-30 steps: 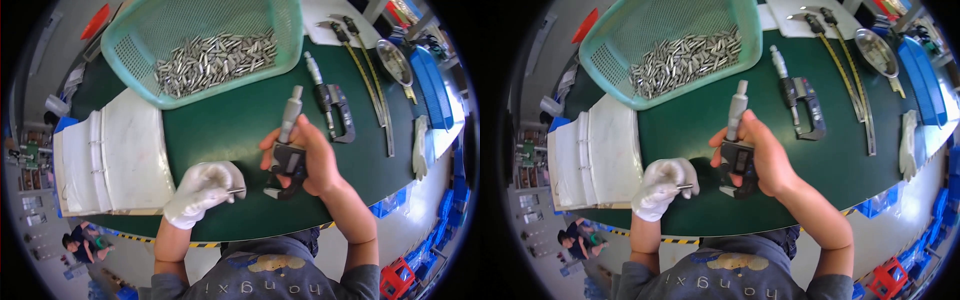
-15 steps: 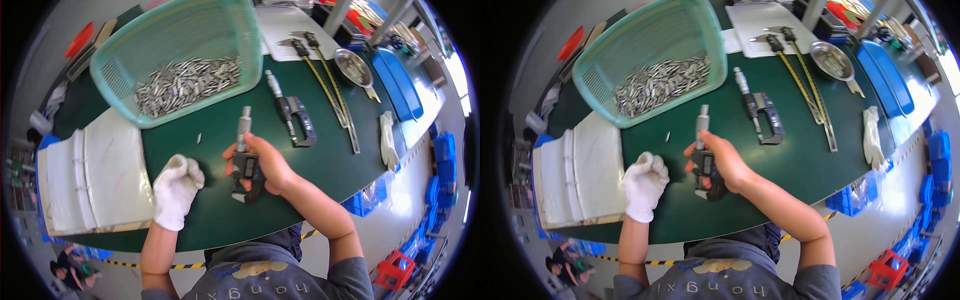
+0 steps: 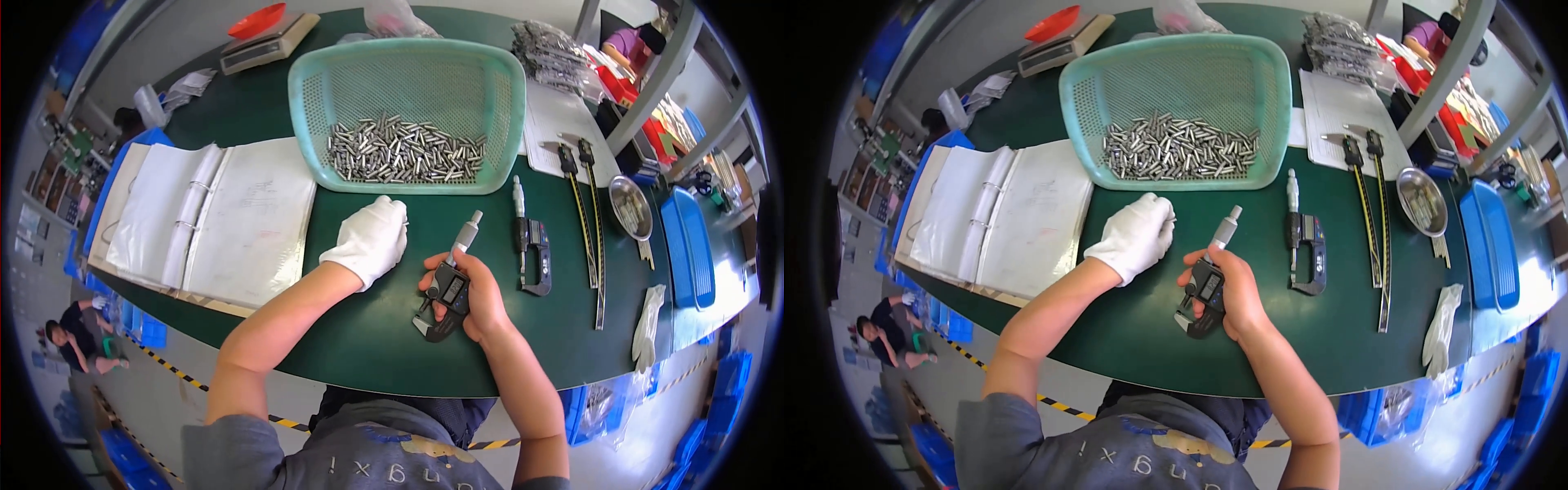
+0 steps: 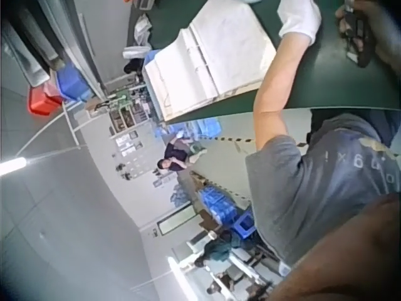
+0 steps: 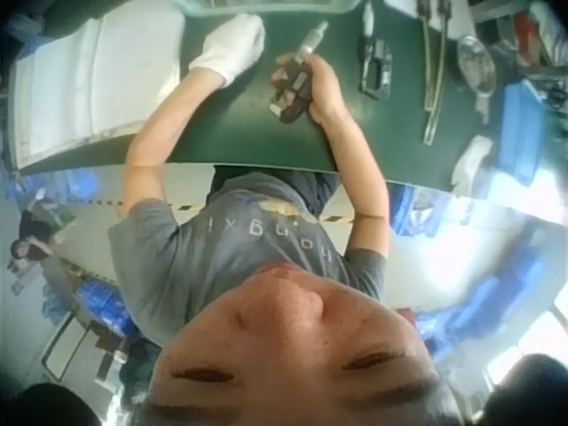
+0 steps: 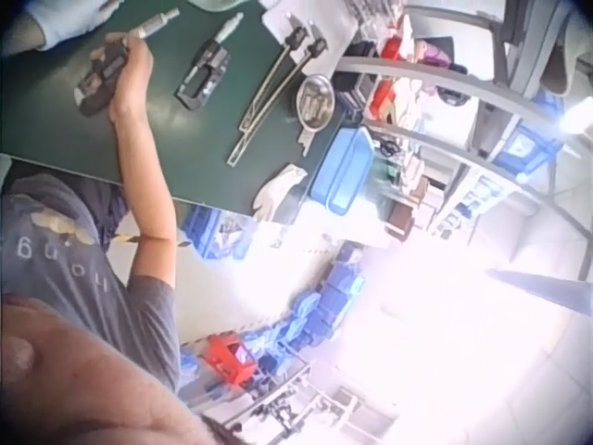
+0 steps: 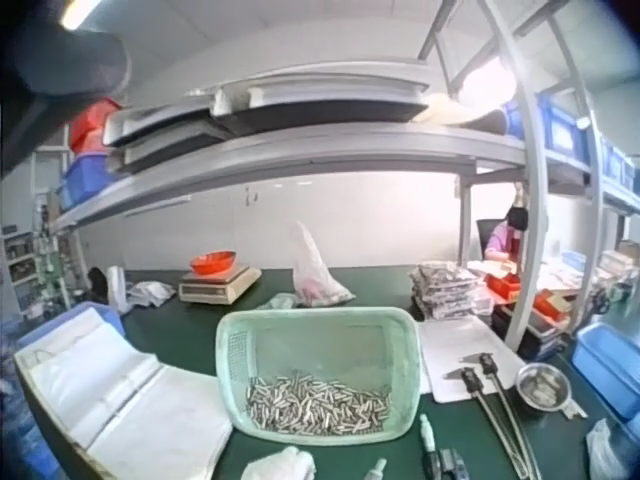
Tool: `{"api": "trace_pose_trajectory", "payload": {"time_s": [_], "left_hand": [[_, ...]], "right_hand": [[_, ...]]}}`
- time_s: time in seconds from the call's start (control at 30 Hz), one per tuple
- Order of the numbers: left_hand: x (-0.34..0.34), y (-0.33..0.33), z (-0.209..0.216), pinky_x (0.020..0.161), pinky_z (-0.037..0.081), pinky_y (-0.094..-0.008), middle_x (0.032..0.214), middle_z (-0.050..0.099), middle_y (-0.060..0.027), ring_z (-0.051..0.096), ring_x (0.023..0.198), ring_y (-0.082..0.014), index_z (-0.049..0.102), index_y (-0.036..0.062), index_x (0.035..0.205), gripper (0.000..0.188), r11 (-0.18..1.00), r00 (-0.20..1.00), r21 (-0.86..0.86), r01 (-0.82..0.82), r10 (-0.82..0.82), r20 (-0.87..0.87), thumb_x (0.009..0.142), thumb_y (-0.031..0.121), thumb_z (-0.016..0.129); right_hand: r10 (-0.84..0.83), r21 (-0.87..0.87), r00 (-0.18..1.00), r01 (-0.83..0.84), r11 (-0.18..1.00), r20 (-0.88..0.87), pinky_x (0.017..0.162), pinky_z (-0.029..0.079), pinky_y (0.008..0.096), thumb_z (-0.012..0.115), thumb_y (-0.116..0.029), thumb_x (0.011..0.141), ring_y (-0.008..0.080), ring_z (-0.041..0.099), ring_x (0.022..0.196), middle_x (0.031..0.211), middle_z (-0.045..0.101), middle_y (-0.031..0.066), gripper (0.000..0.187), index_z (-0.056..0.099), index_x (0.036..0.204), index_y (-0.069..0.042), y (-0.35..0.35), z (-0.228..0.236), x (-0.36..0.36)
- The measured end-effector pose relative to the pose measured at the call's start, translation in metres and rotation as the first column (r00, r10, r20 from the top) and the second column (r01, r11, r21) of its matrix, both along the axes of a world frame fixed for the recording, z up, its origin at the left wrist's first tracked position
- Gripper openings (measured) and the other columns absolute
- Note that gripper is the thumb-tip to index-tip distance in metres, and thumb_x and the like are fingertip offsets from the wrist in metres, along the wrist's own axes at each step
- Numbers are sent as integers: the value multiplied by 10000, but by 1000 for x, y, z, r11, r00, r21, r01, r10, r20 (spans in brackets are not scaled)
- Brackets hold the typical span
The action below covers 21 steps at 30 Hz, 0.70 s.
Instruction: Measure the dimensions of small metal components using a micrometer.
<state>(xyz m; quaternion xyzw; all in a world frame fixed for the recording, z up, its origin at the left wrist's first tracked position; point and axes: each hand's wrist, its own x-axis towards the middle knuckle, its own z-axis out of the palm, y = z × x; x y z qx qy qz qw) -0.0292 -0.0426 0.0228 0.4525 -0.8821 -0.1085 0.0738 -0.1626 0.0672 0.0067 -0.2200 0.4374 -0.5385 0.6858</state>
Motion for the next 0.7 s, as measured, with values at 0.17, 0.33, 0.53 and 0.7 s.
{"api": "trace_pose_trajectory", "payload": {"time_s": [0.17,0.33,0.53,0.7], "left_hand": [[0,-27,23,671,454,-396,784,552,-156,558,733,-320,541,48,820,136,999,995,25,-35,32,99,746,159,520],[9,-95,45,705,446,-358,911,529,-177,550,806,-305,514,35,981,223,881,973,-445,-161,67,-219,801,167,510],[-33,-89,41,655,455,-342,805,536,-86,555,757,-264,584,97,832,106,895,953,-428,121,-226,-201,773,176,545],[-68,-95,18,609,463,-355,759,519,-76,543,716,-254,608,105,800,112,816,883,-446,368,-457,-109,727,185,577]], "right_hand": [[-8,18,1000,8,1000,-10,425,414,280,319,-308,874,169,478,446,719,568,128,370,486,945,14,-1,-2,1],[-42,4,998,42,999,52,443,420,287,324,-294,873,163,476,455,735,569,127,351,484,944,10,0,2,-3],[-75,35,988,71,997,134,459,419,306,316,-367,848,187,478,459,758,565,154,438,492,962,19,-1,4,-12],[-75,61,972,63,996,221,471,428,312,325,-371,825,196,488,461,782,568,173,453,495,968,24,1,6,-12]]}}
